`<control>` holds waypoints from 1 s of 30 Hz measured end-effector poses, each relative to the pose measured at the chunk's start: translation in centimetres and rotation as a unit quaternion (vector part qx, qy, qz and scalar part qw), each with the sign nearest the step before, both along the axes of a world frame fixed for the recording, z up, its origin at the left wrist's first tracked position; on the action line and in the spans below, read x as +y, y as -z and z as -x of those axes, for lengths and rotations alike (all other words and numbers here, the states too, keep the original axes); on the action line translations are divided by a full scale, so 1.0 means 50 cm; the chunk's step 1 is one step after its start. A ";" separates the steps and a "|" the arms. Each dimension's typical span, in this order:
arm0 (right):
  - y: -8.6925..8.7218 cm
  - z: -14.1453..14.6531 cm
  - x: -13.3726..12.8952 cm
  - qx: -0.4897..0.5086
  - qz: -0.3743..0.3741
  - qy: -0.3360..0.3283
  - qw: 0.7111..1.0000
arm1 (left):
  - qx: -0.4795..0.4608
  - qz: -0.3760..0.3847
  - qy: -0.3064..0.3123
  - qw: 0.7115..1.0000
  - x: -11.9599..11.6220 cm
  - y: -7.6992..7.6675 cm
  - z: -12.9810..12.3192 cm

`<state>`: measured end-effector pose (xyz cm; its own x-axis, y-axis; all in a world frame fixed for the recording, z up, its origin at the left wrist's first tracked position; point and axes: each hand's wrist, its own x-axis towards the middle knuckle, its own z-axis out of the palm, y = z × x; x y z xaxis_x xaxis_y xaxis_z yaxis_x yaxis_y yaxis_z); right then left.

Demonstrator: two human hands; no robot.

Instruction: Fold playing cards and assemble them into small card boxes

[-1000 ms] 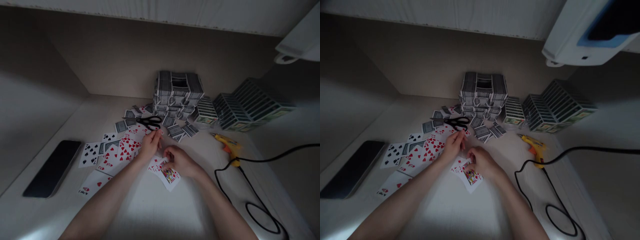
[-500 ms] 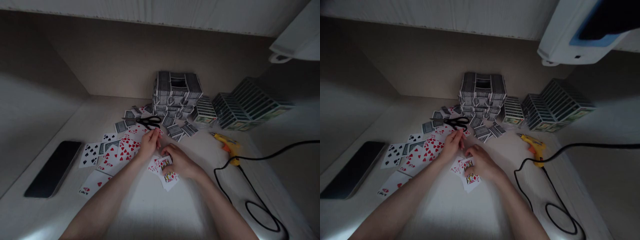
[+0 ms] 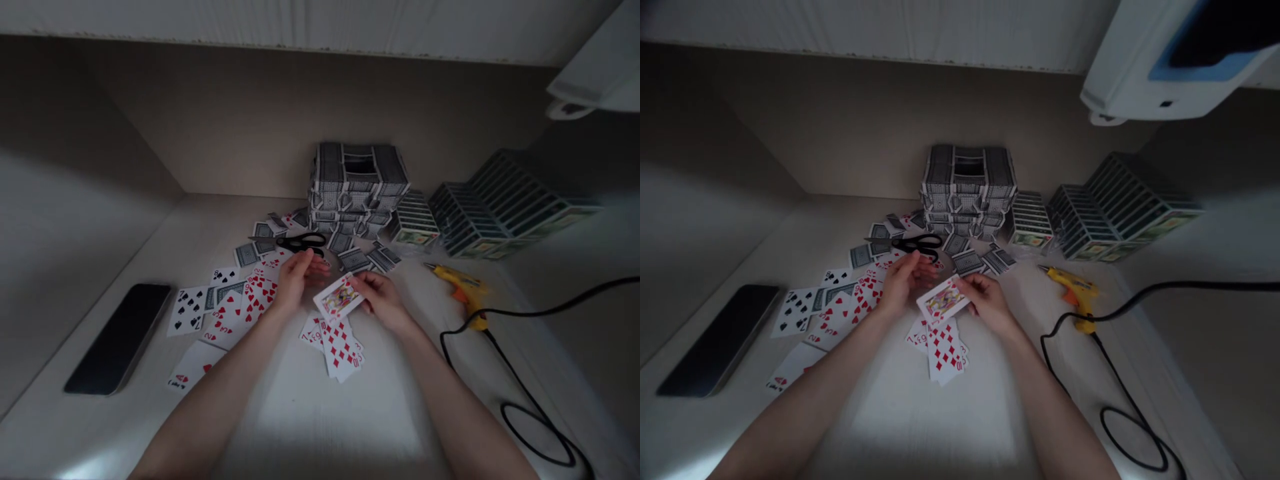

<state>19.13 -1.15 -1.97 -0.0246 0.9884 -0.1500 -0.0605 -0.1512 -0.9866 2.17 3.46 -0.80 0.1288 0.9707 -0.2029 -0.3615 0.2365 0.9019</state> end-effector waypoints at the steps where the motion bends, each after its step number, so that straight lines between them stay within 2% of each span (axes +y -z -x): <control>1: 0.002 -0.001 0.002 0.023 0.003 0.021 1.000 | -0.015 0.004 0.001 1.000 0.002 -0.002 0.003; 5: 0.004 0.004 0.008 0.105 0.003 0.078 0.991 | -0.040 0.010 0.003 0.999 0.006 -0.002 0.008; 10: -0.002 0.013 0.007 0.090 0.005 0.054 0.994 | -0.014 -0.041 0.035 0.998 0.006 0.009 0.003; 12: -0.002 0.013 0.003 0.055 -0.001 0.038 0.998 | -0.010 -0.045 0.034 0.998 0.009 0.013 0.002; 15: -0.005 0.009 -0.008 -0.051 -0.017 -0.041 0.998 | -0.033 -0.031 0.014 0.999 0.015 0.016 0.003; 18: -0.017 0.010 -0.028 -0.212 -0.081 -0.173 0.958 | -0.069 -0.024 0.002 0.997 0.019 0.016 0.006; 21: -0.033 0.020 -0.045 -0.322 -0.146 -0.240 0.904 | -0.078 -0.022 -0.006 0.997 0.019 0.015 0.007; 24: -0.038 0.033 -0.052 -0.370 -0.152 -0.239 0.885 | -0.071 -0.031 -0.010 0.997 0.018 0.015 0.006; 30: -0.032 0.043 -0.042 -0.401 -0.133 -0.210 0.882 | -0.078 -0.047 -0.014 0.996 0.017 0.020 0.003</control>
<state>17.00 -3.23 -0.39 -0.3880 0.9203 -0.0502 0.6784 0.2483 -0.6914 2.03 4.29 -1.78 0.1238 0.9882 -0.0903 -0.5043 0.1410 0.8520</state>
